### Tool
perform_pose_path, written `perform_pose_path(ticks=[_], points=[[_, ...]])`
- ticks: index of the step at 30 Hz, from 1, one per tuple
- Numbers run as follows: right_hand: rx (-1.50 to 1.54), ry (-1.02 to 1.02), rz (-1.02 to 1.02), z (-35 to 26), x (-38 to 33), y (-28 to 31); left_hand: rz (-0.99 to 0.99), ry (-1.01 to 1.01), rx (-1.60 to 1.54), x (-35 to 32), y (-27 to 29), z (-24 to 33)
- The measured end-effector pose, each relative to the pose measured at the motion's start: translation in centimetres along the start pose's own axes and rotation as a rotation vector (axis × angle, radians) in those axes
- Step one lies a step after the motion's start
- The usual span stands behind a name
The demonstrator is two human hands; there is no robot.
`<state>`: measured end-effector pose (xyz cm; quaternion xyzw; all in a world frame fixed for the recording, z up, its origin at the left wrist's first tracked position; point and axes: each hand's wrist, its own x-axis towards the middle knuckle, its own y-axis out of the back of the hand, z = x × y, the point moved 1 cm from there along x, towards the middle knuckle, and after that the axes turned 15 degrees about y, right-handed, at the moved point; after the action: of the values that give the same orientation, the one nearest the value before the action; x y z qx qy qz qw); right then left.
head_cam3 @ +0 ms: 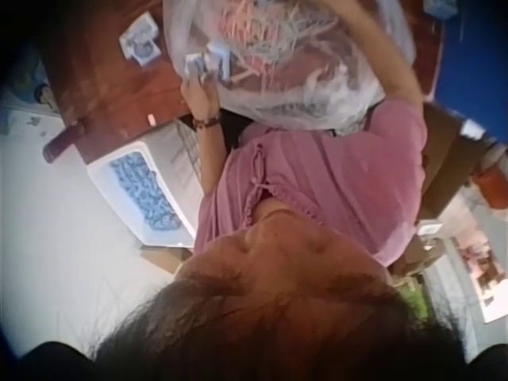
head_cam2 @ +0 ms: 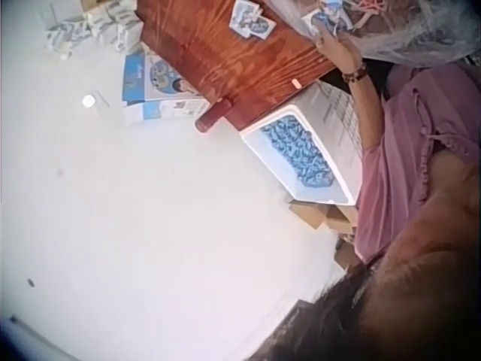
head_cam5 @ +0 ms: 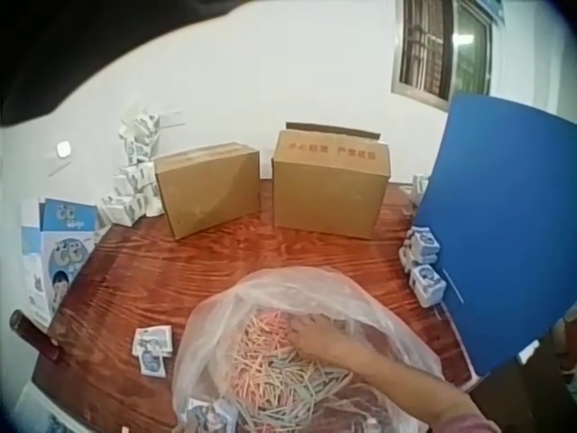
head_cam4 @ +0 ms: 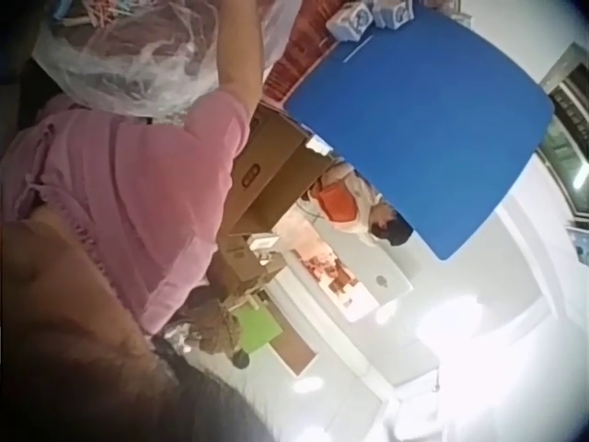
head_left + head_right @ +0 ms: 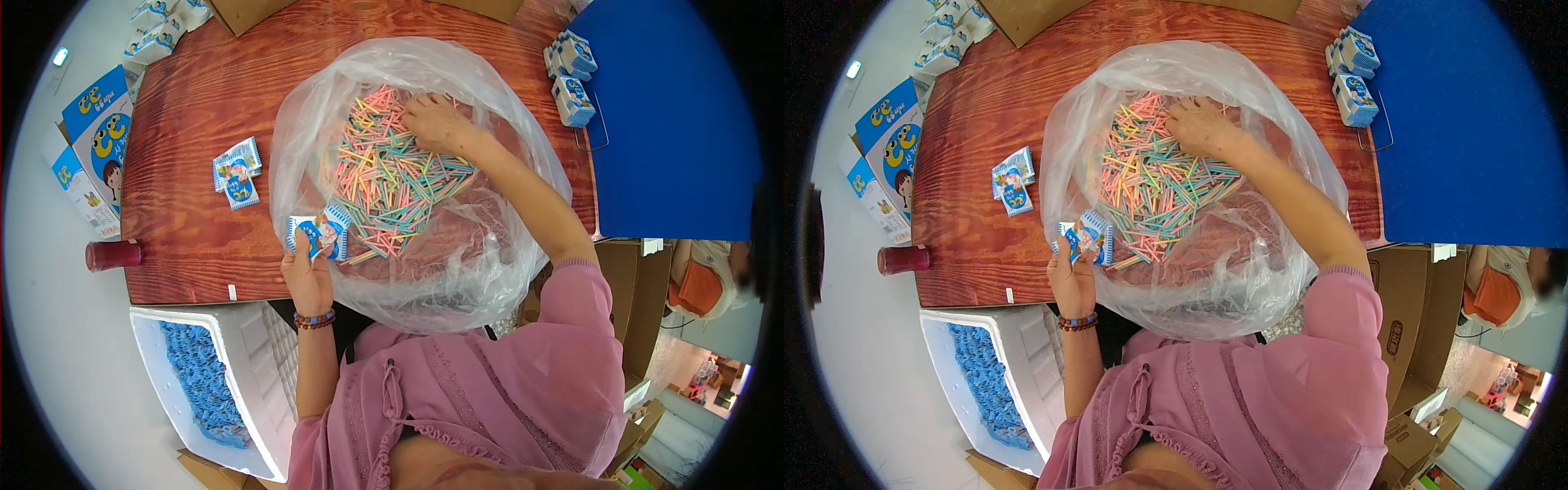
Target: Placing small colorful sticks into small blue and white cardboard boxes.
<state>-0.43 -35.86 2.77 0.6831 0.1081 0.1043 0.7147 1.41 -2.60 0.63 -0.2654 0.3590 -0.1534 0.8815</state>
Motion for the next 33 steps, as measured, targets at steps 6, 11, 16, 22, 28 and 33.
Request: perform_pose_path(ticks=[6,11,16,22,28,33], points=[[-0.061,0.058,0.050,0.2,-0.4,-2.1,0.014,0.005,0.000,0.3,0.3,-0.4],[0.135,0.046,0.057,0.9,-1.1,-1.6,0.015,0.015,-0.003,0.4,0.6,-0.4],[0.308,0.028,0.073,1.8,-3.0,1.1,-0.021,-0.012,-0.010,-0.2,0.6,0.1],[0.071,0.125,0.093,0.0,-4.1,-0.3,-0.005,0.006,-0.001,0.1,0.4,-0.2],[-0.026,0.081,-0.072,-0.7,-2.8,-0.4,-0.007,-0.001,0.009,-0.1,0.3,-0.3],[-0.077,0.127,-0.047,0.3,-3.3,-2.3,-0.008,0.003,-0.012,-0.4,0.0,-0.3]])
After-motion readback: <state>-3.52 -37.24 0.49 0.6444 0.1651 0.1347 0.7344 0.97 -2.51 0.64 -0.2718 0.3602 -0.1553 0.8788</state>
